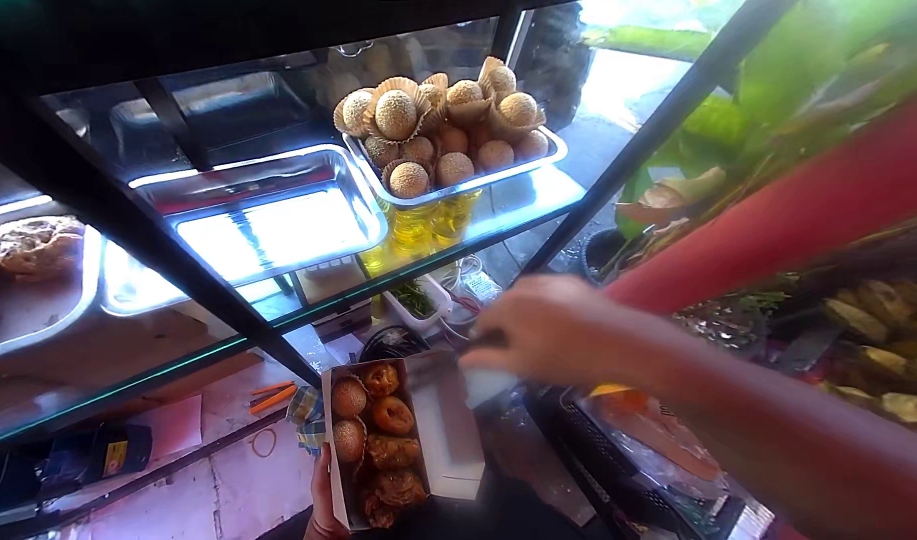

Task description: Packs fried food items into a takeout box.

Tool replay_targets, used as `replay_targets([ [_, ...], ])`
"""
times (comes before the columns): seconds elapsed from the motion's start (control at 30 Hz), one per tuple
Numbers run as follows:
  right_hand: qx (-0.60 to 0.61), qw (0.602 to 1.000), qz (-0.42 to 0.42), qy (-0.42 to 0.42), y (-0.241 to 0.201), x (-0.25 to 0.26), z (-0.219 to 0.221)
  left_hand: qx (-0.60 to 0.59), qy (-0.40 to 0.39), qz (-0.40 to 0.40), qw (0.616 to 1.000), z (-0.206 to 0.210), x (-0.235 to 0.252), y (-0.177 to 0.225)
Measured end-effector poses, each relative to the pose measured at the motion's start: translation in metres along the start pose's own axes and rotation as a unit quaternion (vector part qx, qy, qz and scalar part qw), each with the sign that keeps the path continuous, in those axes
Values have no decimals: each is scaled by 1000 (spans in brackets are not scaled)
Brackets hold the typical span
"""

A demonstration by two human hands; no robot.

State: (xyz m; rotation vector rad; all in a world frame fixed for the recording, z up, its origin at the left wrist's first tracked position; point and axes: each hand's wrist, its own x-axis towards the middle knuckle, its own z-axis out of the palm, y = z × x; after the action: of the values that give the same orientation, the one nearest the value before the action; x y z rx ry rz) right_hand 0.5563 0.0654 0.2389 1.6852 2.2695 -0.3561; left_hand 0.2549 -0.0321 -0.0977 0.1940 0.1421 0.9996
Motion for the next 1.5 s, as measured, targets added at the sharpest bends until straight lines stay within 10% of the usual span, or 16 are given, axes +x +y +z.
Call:
replay_targets([
  [0.2,-25,983,162,85,63,67,39,-19,-15,2,1000,2,-8,2],
  [0.53,-8,984,142,107,86,130,108,-13,-17,-15,1000,4,-2,8],
  [0.8,227,966,120,42,110,64,58,-40,-41,-22,998,1,2,8],
  [1.13,369,875,134,-284,75,47,61,39,-18,-18,999,-1,4,13],
  [1.5,413,850,171,-279,74,77,75,27,-45,28,998,-4,-11,5],
])
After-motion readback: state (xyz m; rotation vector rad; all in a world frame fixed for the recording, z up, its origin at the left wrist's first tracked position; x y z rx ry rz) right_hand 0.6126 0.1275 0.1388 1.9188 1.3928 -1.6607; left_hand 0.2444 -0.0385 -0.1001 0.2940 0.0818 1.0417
